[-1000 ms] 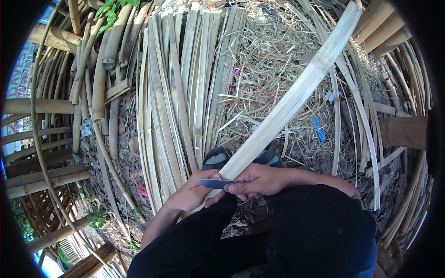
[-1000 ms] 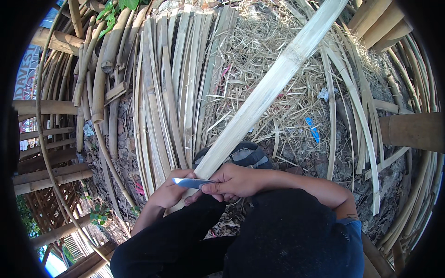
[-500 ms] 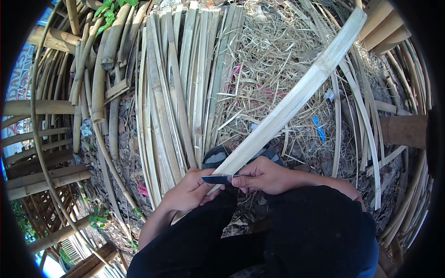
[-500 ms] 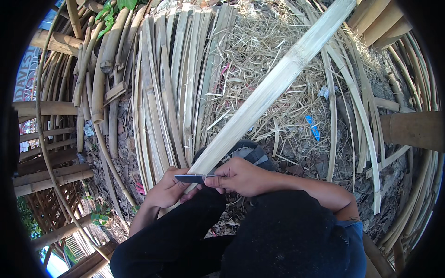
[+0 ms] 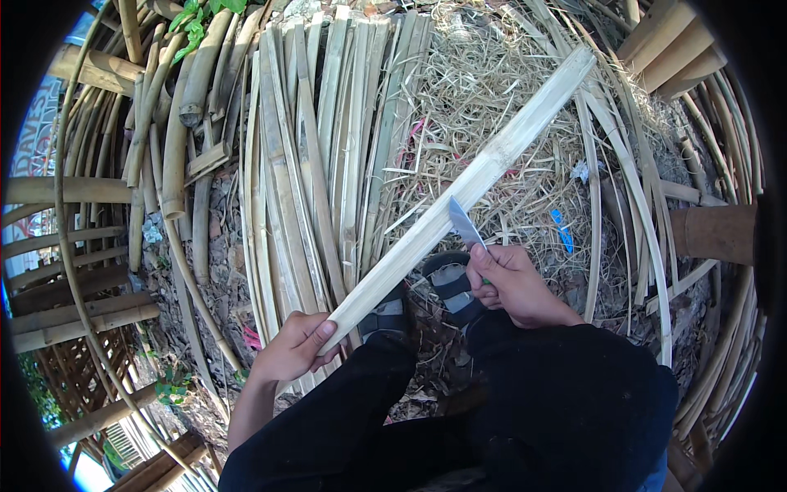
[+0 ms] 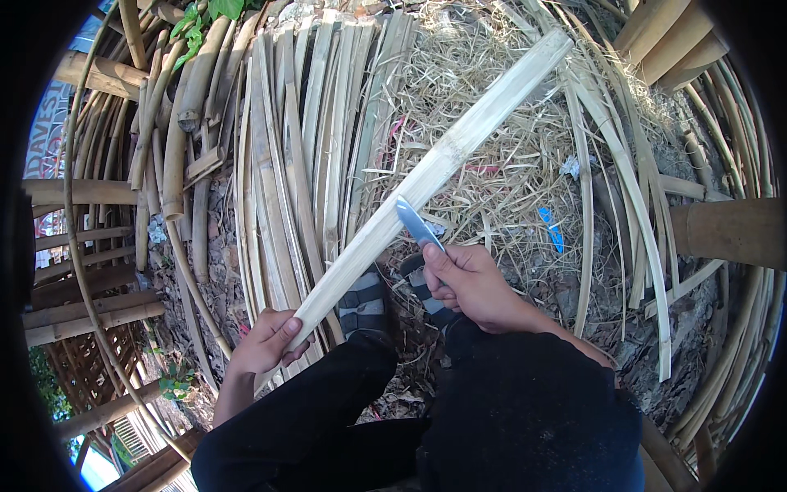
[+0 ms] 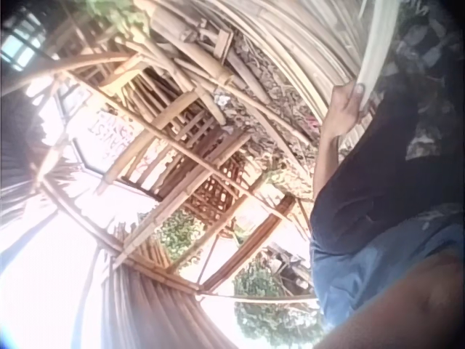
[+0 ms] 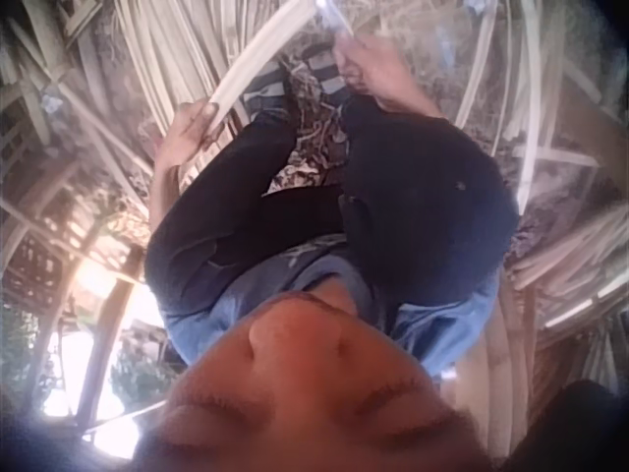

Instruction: The person shapes a strip of bamboo by shaving and scraping its edges and surface using a knife.

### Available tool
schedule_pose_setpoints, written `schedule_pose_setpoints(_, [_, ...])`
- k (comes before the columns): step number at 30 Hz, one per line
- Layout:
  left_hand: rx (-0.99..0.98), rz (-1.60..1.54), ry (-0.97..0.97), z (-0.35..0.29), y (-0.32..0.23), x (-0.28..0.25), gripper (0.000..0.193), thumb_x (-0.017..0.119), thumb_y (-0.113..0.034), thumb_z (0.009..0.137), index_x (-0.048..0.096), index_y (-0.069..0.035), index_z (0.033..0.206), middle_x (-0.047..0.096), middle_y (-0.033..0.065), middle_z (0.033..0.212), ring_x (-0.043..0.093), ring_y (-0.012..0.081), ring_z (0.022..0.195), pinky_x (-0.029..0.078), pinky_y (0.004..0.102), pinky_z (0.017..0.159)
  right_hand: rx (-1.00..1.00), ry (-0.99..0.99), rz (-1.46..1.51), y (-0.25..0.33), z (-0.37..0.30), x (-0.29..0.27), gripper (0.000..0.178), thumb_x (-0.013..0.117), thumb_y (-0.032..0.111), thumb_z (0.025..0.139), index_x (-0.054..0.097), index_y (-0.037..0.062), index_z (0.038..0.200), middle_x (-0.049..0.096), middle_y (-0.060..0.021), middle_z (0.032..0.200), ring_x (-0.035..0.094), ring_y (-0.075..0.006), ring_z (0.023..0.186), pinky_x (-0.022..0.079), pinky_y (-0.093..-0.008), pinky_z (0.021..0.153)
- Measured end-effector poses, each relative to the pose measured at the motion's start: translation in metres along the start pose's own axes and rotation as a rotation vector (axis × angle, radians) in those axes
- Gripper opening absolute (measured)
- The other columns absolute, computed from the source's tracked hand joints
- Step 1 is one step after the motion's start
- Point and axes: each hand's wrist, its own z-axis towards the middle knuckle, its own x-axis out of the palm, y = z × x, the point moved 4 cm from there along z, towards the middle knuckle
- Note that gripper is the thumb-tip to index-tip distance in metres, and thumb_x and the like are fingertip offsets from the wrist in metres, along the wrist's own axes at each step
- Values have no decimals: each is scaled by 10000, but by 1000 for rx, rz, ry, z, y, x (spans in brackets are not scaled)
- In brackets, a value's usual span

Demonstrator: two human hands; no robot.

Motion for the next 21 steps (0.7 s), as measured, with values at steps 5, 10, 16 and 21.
schedule_pose_setpoints(5, [-41, -35, -14, 21, -10, 9, 381, 413, -301, 1045, 567, 3, 875, 520, 14, 600, 471, 76, 457, 378, 223, 438, -43, 363, -232, -6, 16, 38, 474, 456, 434, 1017, 533, 70, 723, 410, 49, 583, 375, -44, 528, 316, -203, 496])
schedule_pose_setpoints(10, [-9, -32, 109, 41, -13, 19, 120, 537, -136, 988, 561, -20, 976, 541, 2, 665, 484, 59, 523, 386, 216, 469, 103, 621, -291, -28, 27, 66, 486, 450, 448, 1015, 544, 67, 728, 428, 46, 589, 383, -45, 520, 320, -209, 490])
schedule_pose_setpoints(16, [181, -54, 37, 40, -34, 31, 125, 610, -111, 951, 591, -19, 1032, 549, -7, 680, 488, 46, 538, 377, 217, 469, 208, 594, -243, -28, 24, 67, 464, 501, 437, 998, 580, 58, 741, 433, 51, 576, 373, -35, 503, 304, -208, 468])
schedule_pose_setpoints(21, [66, -228, 28, 32, -28, 27, 141, 593, -116, 960, 591, 6, 1031, 544, 2, 634, 463, 53, 468, 367, 228, 433, 77, 402, -231, -20, 22, 52, 450, 516, 419, 996, 584, 57, 737, 440, 50, 576, 356, -32, 484, 281, -199, 452])
